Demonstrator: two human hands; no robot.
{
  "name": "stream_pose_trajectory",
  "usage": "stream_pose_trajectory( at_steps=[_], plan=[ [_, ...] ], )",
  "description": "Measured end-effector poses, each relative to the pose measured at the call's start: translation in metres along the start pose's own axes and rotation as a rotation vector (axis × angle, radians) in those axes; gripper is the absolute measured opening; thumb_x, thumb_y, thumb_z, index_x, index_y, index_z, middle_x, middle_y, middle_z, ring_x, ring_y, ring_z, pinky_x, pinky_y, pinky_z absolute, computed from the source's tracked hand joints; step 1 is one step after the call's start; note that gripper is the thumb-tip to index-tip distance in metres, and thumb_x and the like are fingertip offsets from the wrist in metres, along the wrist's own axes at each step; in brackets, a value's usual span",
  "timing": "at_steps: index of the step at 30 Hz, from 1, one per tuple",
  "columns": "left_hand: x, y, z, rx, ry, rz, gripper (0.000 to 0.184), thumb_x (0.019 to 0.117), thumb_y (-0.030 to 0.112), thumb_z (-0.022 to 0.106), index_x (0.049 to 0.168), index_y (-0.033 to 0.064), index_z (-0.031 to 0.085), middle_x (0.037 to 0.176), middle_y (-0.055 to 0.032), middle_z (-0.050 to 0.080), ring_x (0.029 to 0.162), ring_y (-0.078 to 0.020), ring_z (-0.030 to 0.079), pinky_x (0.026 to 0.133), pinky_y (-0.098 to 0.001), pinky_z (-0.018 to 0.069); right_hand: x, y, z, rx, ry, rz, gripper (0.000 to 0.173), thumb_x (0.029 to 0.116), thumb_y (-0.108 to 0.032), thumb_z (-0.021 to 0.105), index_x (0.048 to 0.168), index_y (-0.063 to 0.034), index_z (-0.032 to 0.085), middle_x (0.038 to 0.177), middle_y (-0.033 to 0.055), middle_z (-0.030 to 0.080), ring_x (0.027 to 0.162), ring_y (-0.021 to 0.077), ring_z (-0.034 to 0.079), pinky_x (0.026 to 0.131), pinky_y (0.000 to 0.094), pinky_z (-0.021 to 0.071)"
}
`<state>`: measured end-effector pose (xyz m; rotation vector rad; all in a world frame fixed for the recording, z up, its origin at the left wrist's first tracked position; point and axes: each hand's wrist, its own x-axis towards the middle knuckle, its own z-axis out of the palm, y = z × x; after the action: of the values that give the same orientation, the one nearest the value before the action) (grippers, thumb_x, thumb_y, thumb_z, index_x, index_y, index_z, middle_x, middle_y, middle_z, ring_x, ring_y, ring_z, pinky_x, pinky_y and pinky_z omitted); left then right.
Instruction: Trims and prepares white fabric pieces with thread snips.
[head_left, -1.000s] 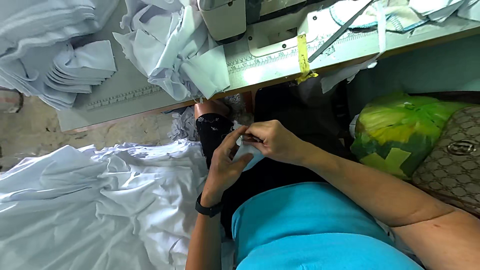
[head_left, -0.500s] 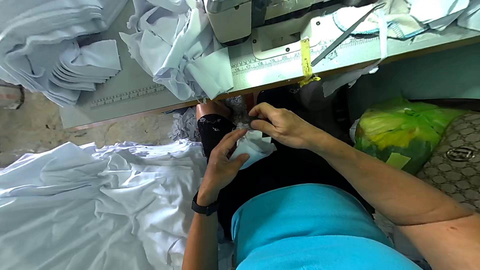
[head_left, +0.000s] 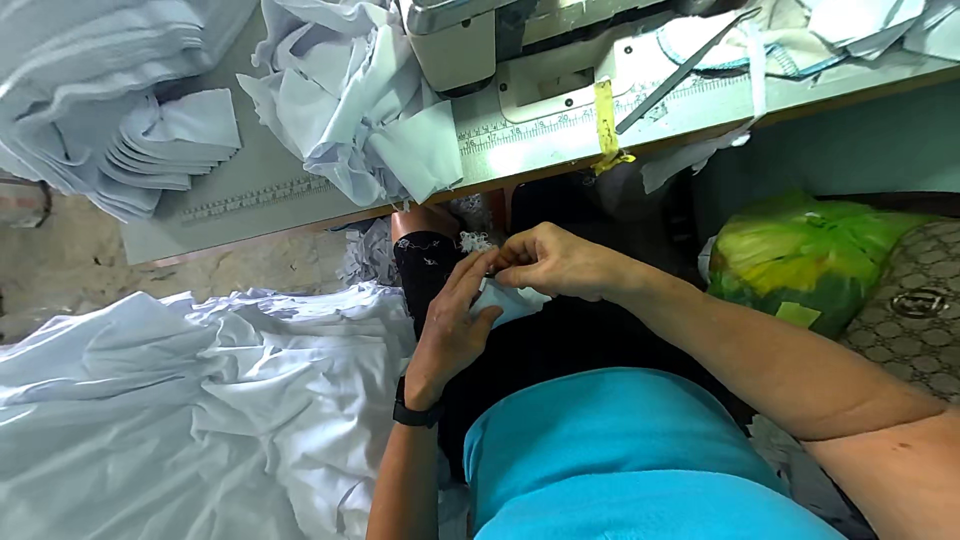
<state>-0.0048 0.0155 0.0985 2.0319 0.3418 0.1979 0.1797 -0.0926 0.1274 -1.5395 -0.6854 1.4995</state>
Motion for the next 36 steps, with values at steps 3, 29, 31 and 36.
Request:
stream_pose_trajectory(
  at_steps=[3,29,31,36],
  plan=[
    [0.003,0.005,-0.001,-0.015,0.038,-0.058,0.079,0.0826,-0.003,0.075,0.154,0.0088,0.043,0.15,-0.0109,0.049,0.083,-0.009,0.064,0.068,-0.0251,0.0559,0.001,0.004,-0.004,-0.146,0.056,-0.107,0.014,0.0979,-0.004,0.064,0.084,-0.0018,0.068,0.066,-0.0004,0.058,0.055,0.0026,0.049,0.053,0.0184,0.0401],
    [0.037,-0.132,-0.022,0.838,0.172,-0.515,0.069,0.104,0.045,0.049,0.157,0.0014,0.037,0.164,-0.0326,0.021,0.149,-0.0607,0.013,0.106,-0.0886,0.0072,-0.076,0.006,-0.055,-0.093,0.511,-0.684,0.025,0.0845,0.0,0.074,0.105,-0.0138,0.069,0.083,-0.0123,0.071,0.063,-0.0068,0.062,0.054,0.0105,0.0528],
    [0.052,-0.124,-0.025,0.824,0.168,-0.452,0.067,0.1033,0.049,0.046,0.153,0.0039,0.045,0.158,-0.0288,0.037,0.147,-0.0548,0.028,0.107,-0.0845,0.019,-0.085,0.004,-0.061,-0.013,0.574,-0.753,0.026,0.0844,0.003,0.073,0.105,-0.0114,0.069,0.084,-0.0091,0.072,0.064,-0.0045,0.063,0.056,0.0131,0.0545],
    [0.054,-0.134,-0.013,0.704,-0.112,-0.418,0.06,0.1002,0.043,0.061,0.142,-0.0005,0.058,0.153,-0.0316,0.043,0.143,-0.0547,0.037,0.107,-0.0791,0.03,-0.136,-0.027,-0.101,-0.024,0.89,-0.749,0.021,0.0858,0.002,0.074,0.102,-0.0106,0.071,0.081,-0.0079,0.071,0.059,-0.0048,0.059,0.05,0.0127,0.0505]
  ],
)
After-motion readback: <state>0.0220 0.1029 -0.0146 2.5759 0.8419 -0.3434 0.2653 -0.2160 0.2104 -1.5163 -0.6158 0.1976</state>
